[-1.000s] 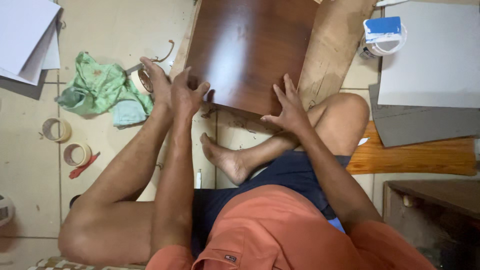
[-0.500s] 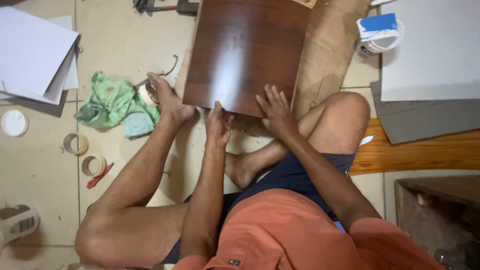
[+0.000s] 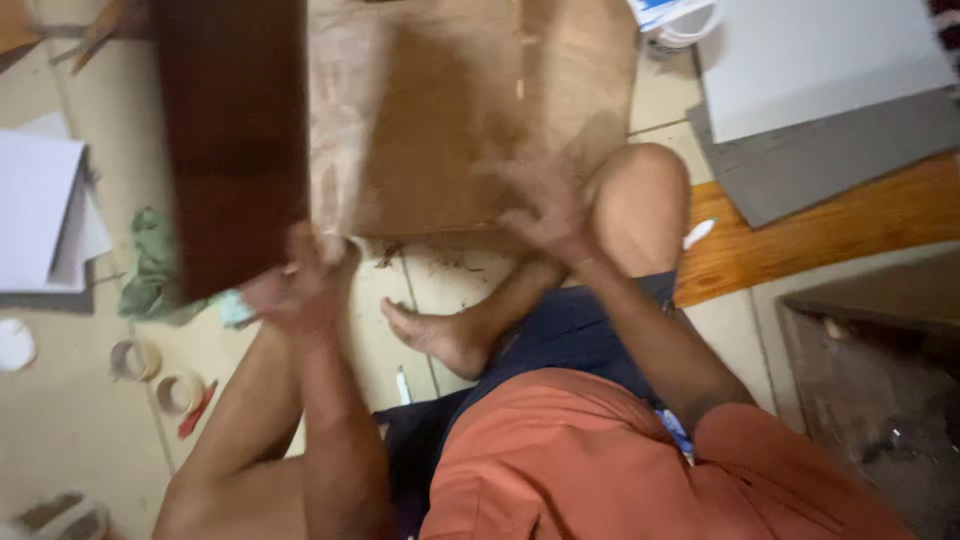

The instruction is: The person sits on the floor with a wooden panel on their lap and applies white paint to it using a small foam applicator, dipping the applicator into a paint container and spreading the paint across the panel surface, repositioning the panel to coat different areas.

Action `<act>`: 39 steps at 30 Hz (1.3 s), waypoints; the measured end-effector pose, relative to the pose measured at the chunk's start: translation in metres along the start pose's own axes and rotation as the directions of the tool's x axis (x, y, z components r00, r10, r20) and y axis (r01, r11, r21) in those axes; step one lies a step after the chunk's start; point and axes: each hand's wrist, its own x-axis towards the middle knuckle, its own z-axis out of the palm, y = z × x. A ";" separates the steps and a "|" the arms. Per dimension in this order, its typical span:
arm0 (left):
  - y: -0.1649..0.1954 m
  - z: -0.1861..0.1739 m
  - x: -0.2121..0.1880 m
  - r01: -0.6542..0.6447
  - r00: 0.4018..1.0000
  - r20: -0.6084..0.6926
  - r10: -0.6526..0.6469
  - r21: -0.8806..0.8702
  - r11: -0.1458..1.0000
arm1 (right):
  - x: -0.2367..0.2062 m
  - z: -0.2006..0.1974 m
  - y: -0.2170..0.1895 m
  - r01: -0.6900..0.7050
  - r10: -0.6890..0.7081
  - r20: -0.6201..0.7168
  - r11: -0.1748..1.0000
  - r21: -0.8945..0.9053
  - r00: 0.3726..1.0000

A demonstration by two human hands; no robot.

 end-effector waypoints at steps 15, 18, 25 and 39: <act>0.165 0.090 0.001 -0.251 0.945 0.006 0.326 -0.624 0.740 | 0.048 -0.092 0.212 -0.265 0.616 -0.389 0.708 0.654 0.685; 0.171 0.094 0.010 -0.261 0.943 -0.020 0.333 -0.666 0.698 | 0.066 -0.096 0.239 -0.322 0.644 -0.423 0.722 0.613 0.638; 0.202 0.098 0.042 -0.178 0.962 0.010 0.272 -0.733 0.657 | 0.097 -0.114 0.342 -0.350 0.752 -0.362 0.602 0.717 0.551; 0.235 0.164 0.093 -0.081 0.960 0.147 0.238 -0.668 0.740 | 0.210 -0.083 0.435 -0.352 0.552 -0.476 0.822 0.448 0.684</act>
